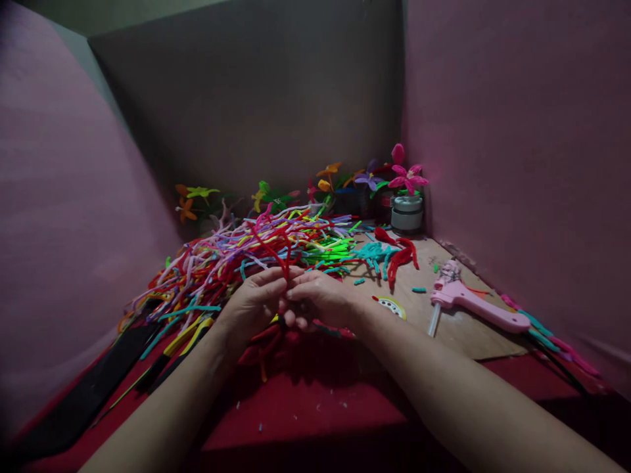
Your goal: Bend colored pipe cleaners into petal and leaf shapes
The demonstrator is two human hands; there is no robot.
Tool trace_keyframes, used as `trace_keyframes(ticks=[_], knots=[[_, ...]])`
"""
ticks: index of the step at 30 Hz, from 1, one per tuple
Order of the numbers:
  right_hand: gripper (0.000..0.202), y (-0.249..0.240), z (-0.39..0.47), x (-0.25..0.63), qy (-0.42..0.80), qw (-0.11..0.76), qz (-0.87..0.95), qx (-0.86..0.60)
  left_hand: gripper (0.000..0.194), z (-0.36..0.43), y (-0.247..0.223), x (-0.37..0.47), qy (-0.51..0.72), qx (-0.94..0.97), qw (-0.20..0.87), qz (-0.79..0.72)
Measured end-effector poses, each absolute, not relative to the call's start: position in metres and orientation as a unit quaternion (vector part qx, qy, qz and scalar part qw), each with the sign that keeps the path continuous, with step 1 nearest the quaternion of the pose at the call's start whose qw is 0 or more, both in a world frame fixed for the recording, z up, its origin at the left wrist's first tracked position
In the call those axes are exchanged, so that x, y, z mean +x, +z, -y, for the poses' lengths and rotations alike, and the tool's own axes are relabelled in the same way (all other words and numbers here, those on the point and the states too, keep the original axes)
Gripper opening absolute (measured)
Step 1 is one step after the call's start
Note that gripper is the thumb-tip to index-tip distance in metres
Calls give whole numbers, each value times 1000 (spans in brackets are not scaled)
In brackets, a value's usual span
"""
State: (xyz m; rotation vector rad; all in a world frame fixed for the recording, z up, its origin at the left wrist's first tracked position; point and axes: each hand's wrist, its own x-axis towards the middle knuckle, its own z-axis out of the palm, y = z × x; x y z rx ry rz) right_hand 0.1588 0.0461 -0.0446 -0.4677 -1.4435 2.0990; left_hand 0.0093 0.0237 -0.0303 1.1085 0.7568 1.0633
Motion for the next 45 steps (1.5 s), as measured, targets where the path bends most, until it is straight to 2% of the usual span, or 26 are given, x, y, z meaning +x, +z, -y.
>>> trace_keyframes(ticks=[5,7,10,14,18,24,28,38,45], knots=[[11,-38,-42,154,708,384,544,-234,23,-29,-32,10,555,434,604,-372],[13,-37,-40,151,673,399,567,-257,23,-31,-32,10,567,418,597,-384],[20,-40,-40,150,672,393,565,-273,22,-31,-33,10,547,426,601,-397],[12,-45,-44,153,739,356,496,-285,21,-27,-32,11,542,448,584,-406],[14,-48,-45,154,746,338,500,-283,22,-27,-31,11,550,445,575,-412],[21,-48,-42,152,711,353,543,-274,21,-28,-29,11,572,461,529,-424],[24,-45,-41,151,675,402,555,-272,21,-27,-31,10,563,483,530,-411],[23,-50,-41,149,693,386,534,-292,18,-30,-22,6,649,430,493,-389],[18,-54,-43,150,698,409,542,-228,20,-30,-23,9,640,426,498,-401]])
